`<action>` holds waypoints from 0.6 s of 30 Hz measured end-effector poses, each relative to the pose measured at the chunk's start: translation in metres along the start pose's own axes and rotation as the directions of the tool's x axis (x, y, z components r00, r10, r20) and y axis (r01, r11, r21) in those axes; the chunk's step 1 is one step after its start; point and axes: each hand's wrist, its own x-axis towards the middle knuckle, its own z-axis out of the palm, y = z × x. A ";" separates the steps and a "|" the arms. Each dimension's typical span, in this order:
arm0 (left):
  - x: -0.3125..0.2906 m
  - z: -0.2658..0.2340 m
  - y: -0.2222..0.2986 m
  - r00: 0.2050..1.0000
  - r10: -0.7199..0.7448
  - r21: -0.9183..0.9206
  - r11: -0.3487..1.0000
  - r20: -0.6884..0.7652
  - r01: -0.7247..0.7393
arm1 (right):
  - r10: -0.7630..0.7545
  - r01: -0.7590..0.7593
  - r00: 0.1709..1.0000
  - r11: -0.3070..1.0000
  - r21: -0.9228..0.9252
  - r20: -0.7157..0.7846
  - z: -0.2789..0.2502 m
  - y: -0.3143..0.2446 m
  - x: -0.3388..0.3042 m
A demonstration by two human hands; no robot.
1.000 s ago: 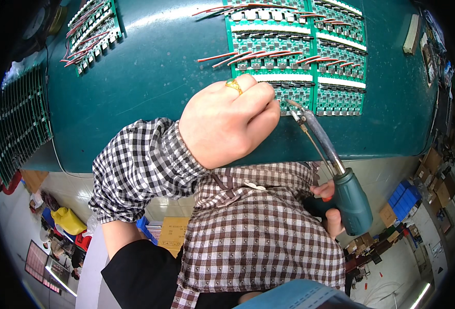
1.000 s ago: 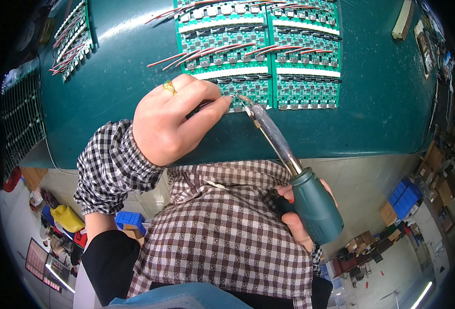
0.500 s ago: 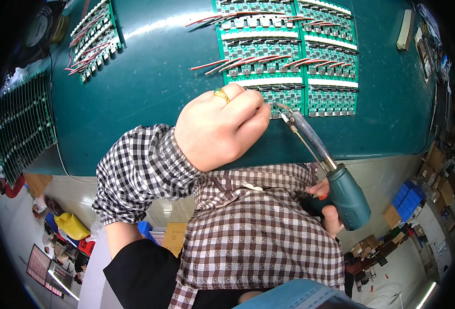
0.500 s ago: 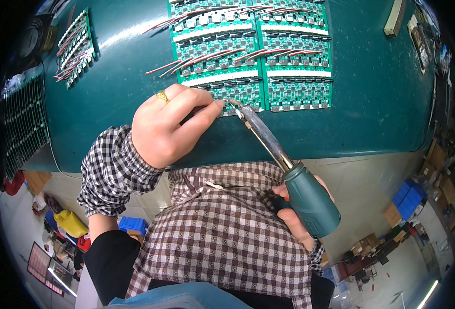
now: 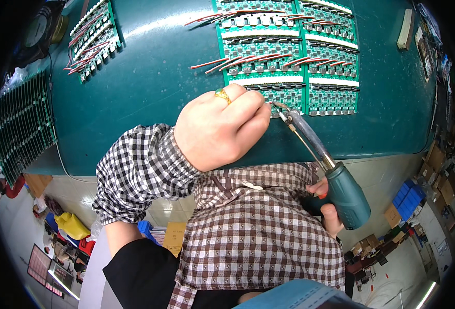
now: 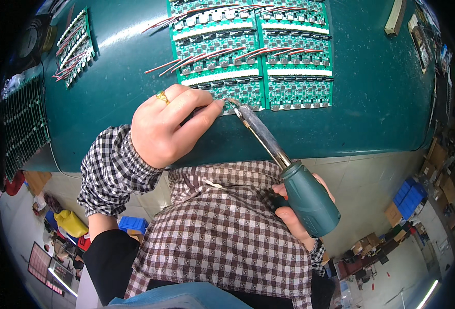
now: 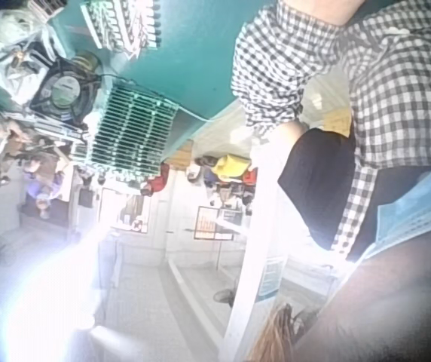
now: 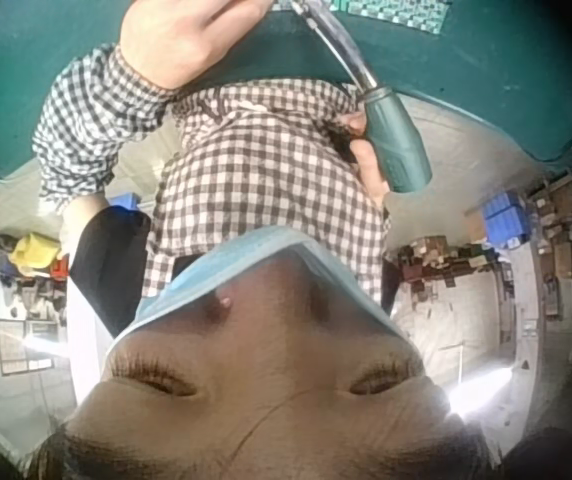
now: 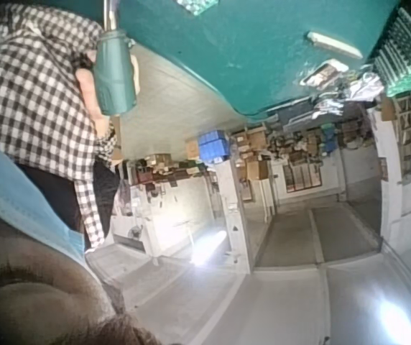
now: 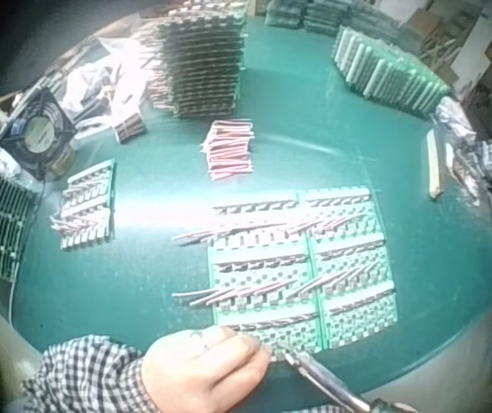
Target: The person solders wires onto circuit boards using a soldering iron.
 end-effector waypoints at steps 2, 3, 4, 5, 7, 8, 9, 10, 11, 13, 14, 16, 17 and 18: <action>0.000 -0.002 0.001 1.000 0.003 0.008 1.000 0.016 -0.003 | -0.020 0.020 1.000 0.999 -0.033 0.010 -0.002 0.002 -0.001; 0.000 -0.005 0.001 1.000 0.003 0.015 1.000 0.030 -0.003 | -0.020 0.020 1.000 0.999 -0.036 0.010 -0.004 0.001 -0.002; 0.000 -0.007 0.001 1.000 0.002 0.014 1.000 0.029 -0.002 | -0.020 0.021 1.000 0.999 -0.032 0.016 -0.006 -0.001 -0.005; -0.002 -0.010 0.002 1.000 -0.010 -0.008 1.000 0.017 0.010 | -0.020 0.021 1.000 0.999 -0.029 0.023 -0.007 -0.002 -0.006; -0.003 -0.012 0.005 1.000 -0.017 -0.023 1.000 0.009 0.017 | -0.027 0.027 1.000 1.000 -0.002 0.015 -0.005 -0.001 -0.006; -0.004 -0.013 0.006 1.000 -0.011 -0.020 1.000 -0.013 0.011 | -0.030 0.030 1.000 0.999 0.023 0.009 -0.005 -0.001 -0.006; -0.004 -0.014 0.006 0.999 -0.008 -0.016 1.000 -0.036 0.007 | -0.031 0.031 0.999 0.999 0.024 0.011 -0.005 0.001 -0.005; -0.005 -0.014 0.005 0.999 -0.009 -0.014 1.000 -0.036 0.009 | -0.028 0.027 0.999 0.998 0.064 0.019 -0.006 0.004 -0.005; -0.007 -0.012 0.005 0.998 -0.013 -0.020 1.000 -0.058 0.012 | -0.025 0.022 0.999 0.994 0.105 0.027 -0.006 0.006 -0.005; -0.008 -0.014 0.006 0.996 -0.007 -0.022 1.000 -0.090 0.005 | -0.053 0.052 0.999 0.994 0.092 0.012 -0.001 0.002 -0.005; -0.008 -0.015 0.007 0.994 -0.016 -0.048 0.999 -0.112 0.010 | -0.075 0.074 0.997 0.994 0.078 -0.002 0.002 0.000 -0.004; -0.007 -0.017 0.008 0.990 -0.018 -0.062 0.998 -0.137 0.009 | -0.078 0.078 0.997 0.992 0.095 -0.004 0.004 -0.003 0.000; -0.006 -0.018 0.009 0.986 0.005 -0.093 0.995 -0.169 -0.021 | -0.072 0.073 0.997 0.991 0.108 -0.009 0.004 -0.004 0.002; -0.006 -0.019 0.010 0.979 0.027 -0.120 0.991 -0.202 -0.052 | -0.031 0.033 0.999 0.994 0.103 -0.021 0.003 -0.004 0.000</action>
